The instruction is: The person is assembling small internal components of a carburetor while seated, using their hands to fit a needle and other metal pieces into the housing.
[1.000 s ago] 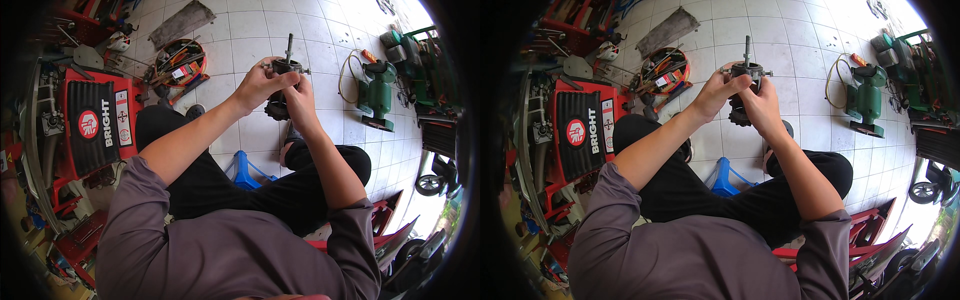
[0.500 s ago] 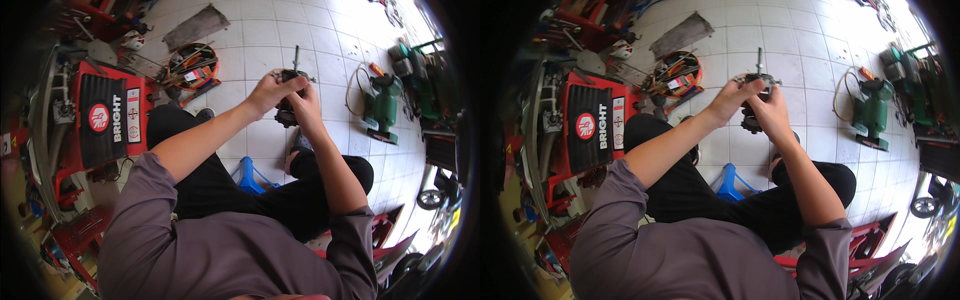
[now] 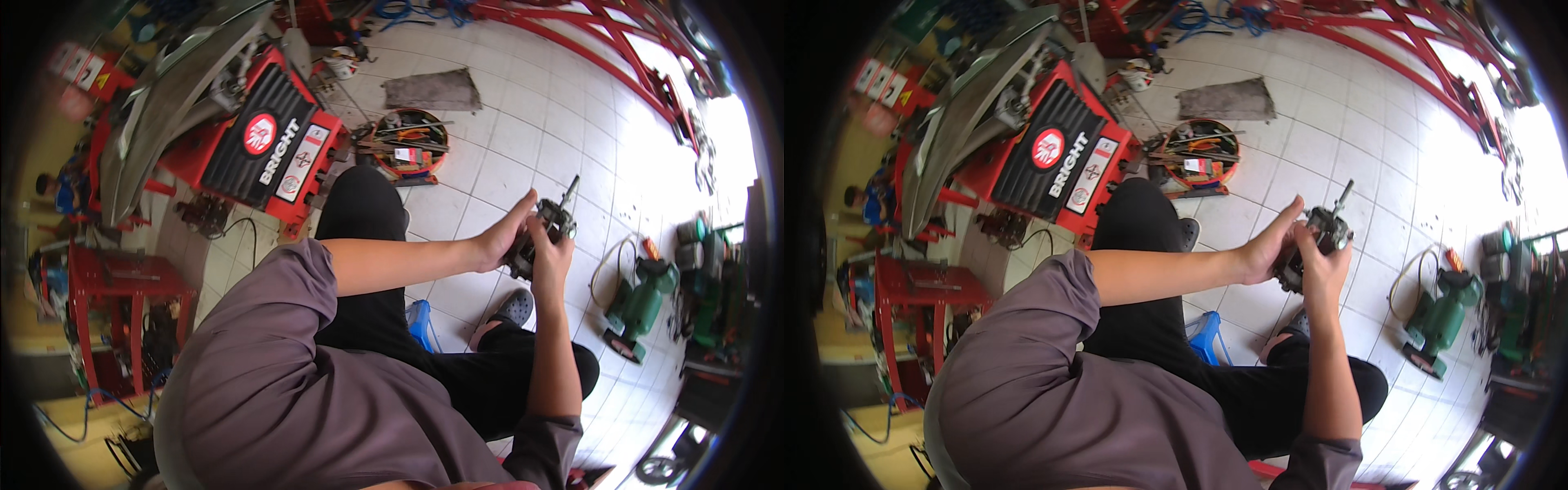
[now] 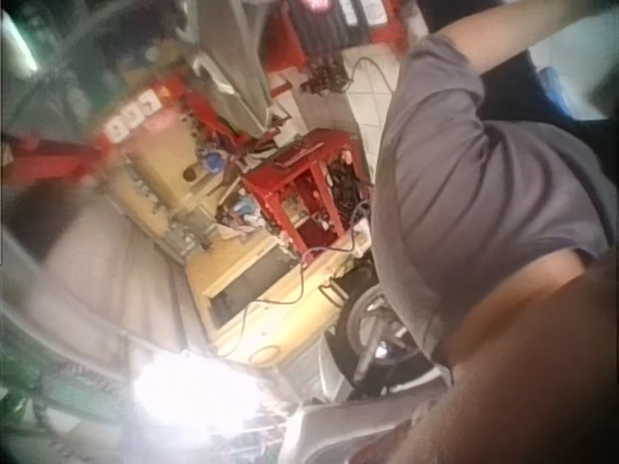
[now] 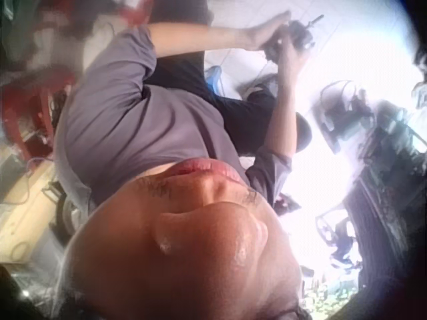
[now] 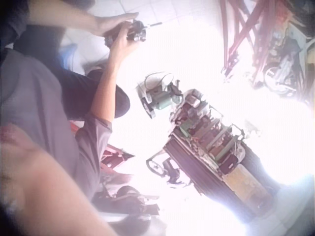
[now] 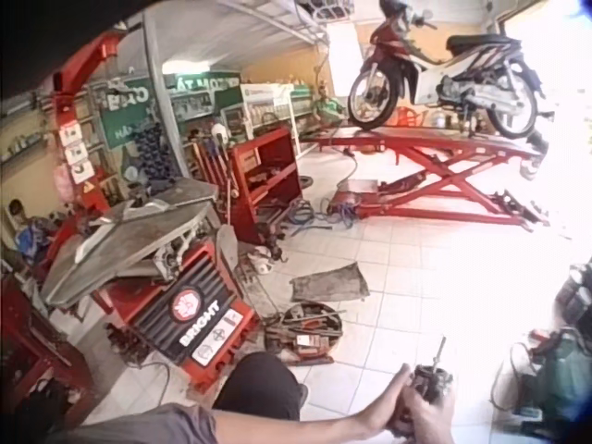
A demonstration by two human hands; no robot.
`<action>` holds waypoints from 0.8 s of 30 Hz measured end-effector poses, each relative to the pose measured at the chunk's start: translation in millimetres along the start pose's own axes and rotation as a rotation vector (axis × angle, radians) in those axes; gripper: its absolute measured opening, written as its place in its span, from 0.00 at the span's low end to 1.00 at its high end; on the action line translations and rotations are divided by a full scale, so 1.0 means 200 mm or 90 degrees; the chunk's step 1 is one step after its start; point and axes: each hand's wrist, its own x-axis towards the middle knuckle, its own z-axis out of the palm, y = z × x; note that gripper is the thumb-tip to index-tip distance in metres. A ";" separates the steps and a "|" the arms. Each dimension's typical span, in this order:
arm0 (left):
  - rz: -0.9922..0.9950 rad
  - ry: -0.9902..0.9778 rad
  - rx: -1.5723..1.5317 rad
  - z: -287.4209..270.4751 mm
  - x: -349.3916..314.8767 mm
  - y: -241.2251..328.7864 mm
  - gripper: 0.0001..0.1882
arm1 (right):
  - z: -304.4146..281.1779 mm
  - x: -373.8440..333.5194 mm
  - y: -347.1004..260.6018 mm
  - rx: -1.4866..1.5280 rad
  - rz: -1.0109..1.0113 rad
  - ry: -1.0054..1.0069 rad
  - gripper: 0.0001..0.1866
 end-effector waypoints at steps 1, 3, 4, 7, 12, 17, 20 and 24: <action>0.065 -0.003 0.035 0.00 -0.02 -0.01 0.36 | 0.04 -0.04 -0.01 -0.040 -0.040 0.015 0.09; 0.149 0.013 0.104 -0.01 -0.07 -0.03 0.37 | 0.03 -0.05 0.10 -0.184 -0.112 -0.024 0.13; 0.165 0.016 0.135 -0.03 -0.09 -0.03 0.37 | 0.04 -0.04 0.13 -0.277 -0.118 -0.021 0.15; 0.145 0.094 0.225 -0.13 -0.10 -0.04 0.35 | 0.02 -0.04 0.25 -0.346 0.003 -0.091 0.22; 0.239 0.173 0.333 -0.09 -0.17 -0.05 0.39 | 0.12 -0.14 0.20 0.075 0.245 -0.217 0.23; 0.154 0.105 0.656 -0.08 -0.44 0.04 0.37 | 0.14 -0.11 0.31 0.225 0.229 -0.263 0.22; 0.253 0.072 0.814 -0.18 -0.64 0.09 0.19 | 0.23 -0.19 0.18 0.193 0.271 -0.238 0.24; 0.240 0.205 0.730 -0.38 -0.90 0.12 0.13 | 0.26 -0.14 0.24 0.067 0.200 -0.103 0.19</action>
